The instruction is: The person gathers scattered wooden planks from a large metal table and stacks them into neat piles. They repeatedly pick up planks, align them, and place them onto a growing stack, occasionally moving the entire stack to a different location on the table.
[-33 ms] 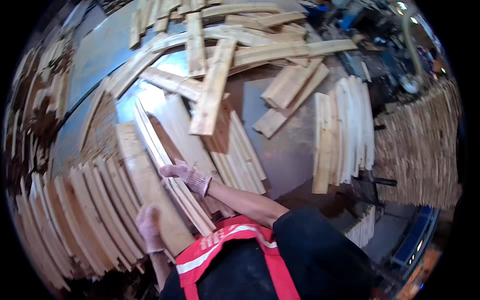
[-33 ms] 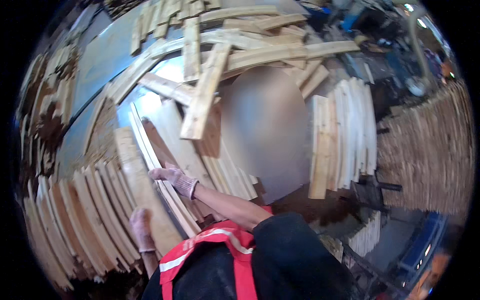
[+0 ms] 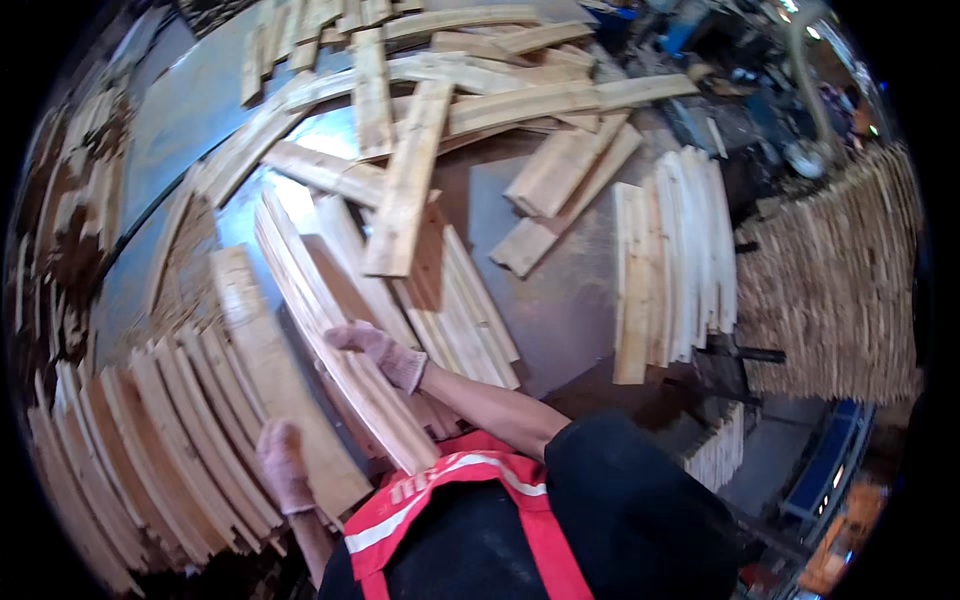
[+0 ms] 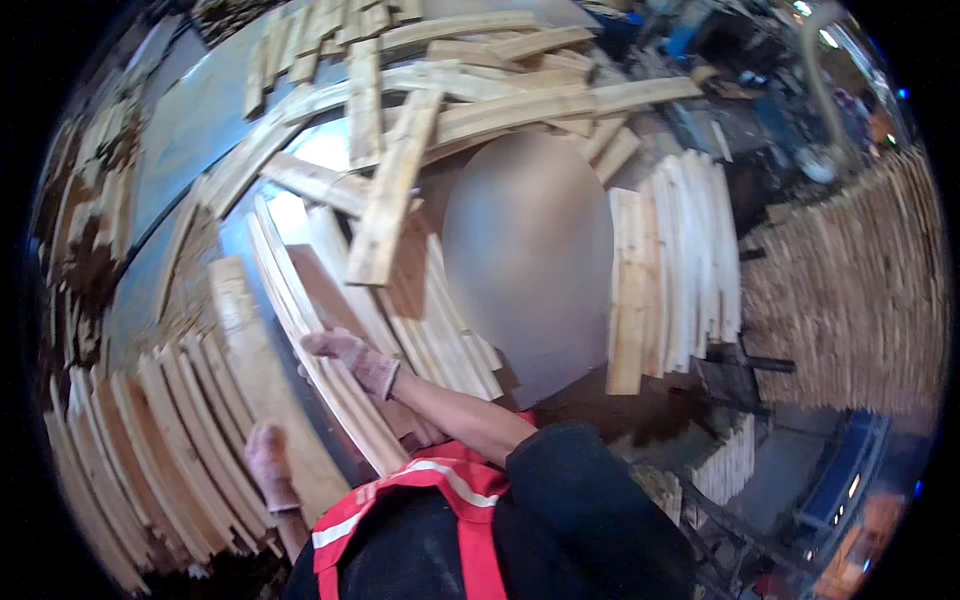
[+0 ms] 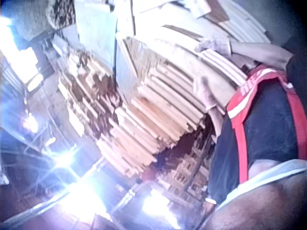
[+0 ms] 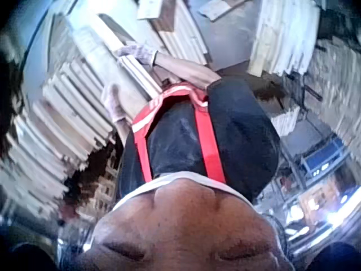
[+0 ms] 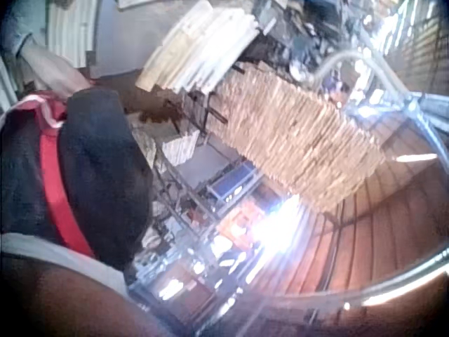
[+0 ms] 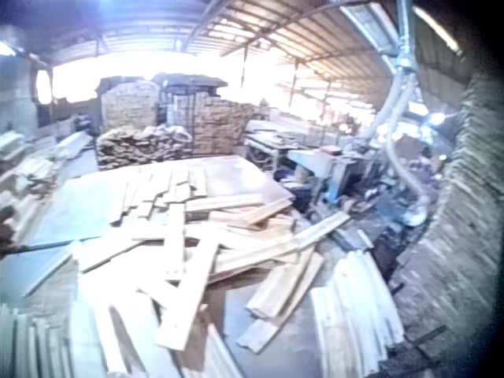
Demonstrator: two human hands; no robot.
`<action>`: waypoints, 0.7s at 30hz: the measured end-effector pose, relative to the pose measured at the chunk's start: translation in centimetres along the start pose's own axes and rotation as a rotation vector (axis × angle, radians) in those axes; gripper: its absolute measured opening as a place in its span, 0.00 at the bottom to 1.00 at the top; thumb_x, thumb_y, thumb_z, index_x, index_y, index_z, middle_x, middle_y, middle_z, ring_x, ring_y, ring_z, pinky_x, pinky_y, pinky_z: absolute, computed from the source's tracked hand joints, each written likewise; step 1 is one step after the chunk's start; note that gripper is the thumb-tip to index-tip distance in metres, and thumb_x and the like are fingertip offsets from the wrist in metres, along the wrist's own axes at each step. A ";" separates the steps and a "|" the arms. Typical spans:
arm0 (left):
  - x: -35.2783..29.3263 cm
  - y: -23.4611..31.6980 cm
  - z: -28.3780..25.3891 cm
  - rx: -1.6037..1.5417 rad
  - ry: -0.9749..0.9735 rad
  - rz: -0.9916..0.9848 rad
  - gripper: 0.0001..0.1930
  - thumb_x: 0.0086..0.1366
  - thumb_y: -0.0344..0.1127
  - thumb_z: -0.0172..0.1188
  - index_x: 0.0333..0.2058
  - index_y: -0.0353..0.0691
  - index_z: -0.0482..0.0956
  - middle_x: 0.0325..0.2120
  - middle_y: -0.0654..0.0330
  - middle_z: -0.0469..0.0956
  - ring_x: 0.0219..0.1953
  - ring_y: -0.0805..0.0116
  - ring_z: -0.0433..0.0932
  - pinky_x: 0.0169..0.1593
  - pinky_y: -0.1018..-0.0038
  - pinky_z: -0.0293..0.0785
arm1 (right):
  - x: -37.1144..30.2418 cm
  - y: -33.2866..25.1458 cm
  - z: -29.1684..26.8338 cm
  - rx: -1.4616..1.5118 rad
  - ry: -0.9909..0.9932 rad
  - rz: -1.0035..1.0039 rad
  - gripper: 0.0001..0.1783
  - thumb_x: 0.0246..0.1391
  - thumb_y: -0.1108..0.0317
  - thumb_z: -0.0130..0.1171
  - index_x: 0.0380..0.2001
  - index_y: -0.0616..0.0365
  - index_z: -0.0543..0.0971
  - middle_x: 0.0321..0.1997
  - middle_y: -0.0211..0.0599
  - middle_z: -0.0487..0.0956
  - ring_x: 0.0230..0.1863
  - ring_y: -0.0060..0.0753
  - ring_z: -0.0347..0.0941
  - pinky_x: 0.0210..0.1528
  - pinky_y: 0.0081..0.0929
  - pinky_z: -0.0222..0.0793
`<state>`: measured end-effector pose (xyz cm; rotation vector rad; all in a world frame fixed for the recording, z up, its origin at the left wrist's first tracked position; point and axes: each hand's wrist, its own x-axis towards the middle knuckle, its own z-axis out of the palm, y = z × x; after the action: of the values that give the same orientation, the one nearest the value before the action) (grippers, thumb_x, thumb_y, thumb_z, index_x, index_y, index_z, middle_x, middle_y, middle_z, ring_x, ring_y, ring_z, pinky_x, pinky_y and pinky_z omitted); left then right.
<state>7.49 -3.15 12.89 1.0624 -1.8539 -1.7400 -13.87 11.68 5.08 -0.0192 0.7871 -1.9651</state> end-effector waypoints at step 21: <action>4.7 -9.5 3.6 0.375 -0.340 -0.336 0.31 0.71 0.52 0.59 0.64 0.36 0.73 0.55 0.57 0.79 0.56 0.65 0.75 0.59 0.69 0.70 | -25.8 -20.1 -18.2 0.339 0.077 -0.589 0.49 0.53 0.46 0.70 0.68 0.65 0.64 0.59 0.52 0.75 0.54 0.46 0.79 0.53 0.45 0.81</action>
<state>4.38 -3.67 2.10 1.3496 -2.3977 -1.8956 -22.31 47.91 9.26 0.0305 0.5182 -2.6530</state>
